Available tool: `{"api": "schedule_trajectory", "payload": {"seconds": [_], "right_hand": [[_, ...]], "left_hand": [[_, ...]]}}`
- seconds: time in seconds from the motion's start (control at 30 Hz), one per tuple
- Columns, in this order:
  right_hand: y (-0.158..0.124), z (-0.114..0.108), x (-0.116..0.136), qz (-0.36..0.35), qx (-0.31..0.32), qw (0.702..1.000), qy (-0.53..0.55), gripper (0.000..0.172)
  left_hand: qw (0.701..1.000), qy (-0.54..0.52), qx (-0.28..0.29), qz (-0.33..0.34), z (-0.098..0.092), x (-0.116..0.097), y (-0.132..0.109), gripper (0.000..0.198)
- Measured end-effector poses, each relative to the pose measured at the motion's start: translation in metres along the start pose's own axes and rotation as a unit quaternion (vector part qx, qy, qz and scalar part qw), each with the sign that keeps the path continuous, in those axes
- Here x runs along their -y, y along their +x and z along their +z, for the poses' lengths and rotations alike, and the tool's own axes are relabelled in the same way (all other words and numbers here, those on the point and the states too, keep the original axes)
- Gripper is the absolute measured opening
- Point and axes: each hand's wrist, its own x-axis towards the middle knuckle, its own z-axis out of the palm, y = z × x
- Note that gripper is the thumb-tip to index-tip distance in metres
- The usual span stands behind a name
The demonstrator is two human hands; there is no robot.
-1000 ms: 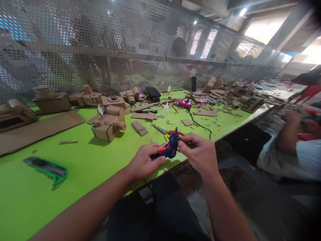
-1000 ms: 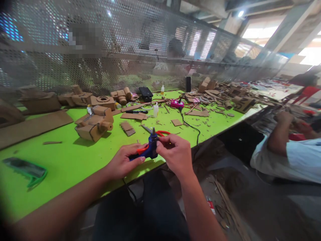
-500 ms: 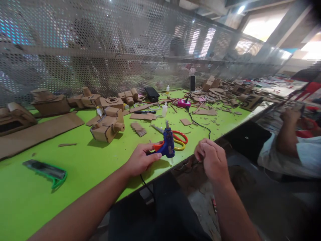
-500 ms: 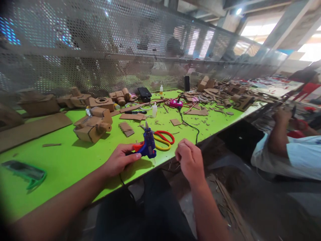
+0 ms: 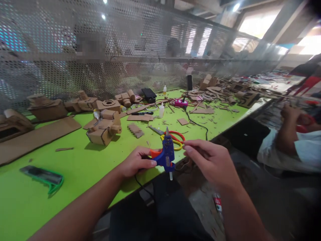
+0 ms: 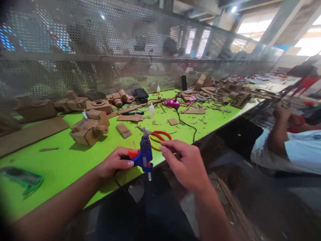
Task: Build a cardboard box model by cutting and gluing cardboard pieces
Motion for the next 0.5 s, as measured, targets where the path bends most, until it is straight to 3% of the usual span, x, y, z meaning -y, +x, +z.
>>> {"api": "schedule_trajectory", "payload": {"seconds": [0.13,0.5], "right_hand": [[0.010,0.016,0.020,-0.004,0.018,1.000,0.010,0.018],[0.009,0.016,0.015,0.017,0.020,1.000,0.018,0.014]], "left_hand": [[0.999,0.024,0.021,0.007,0.001,-0.006,0.000,0.043],[0.998,0.051,0.027,0.016,-0.002,-0.006,0.002,0.040]]}}
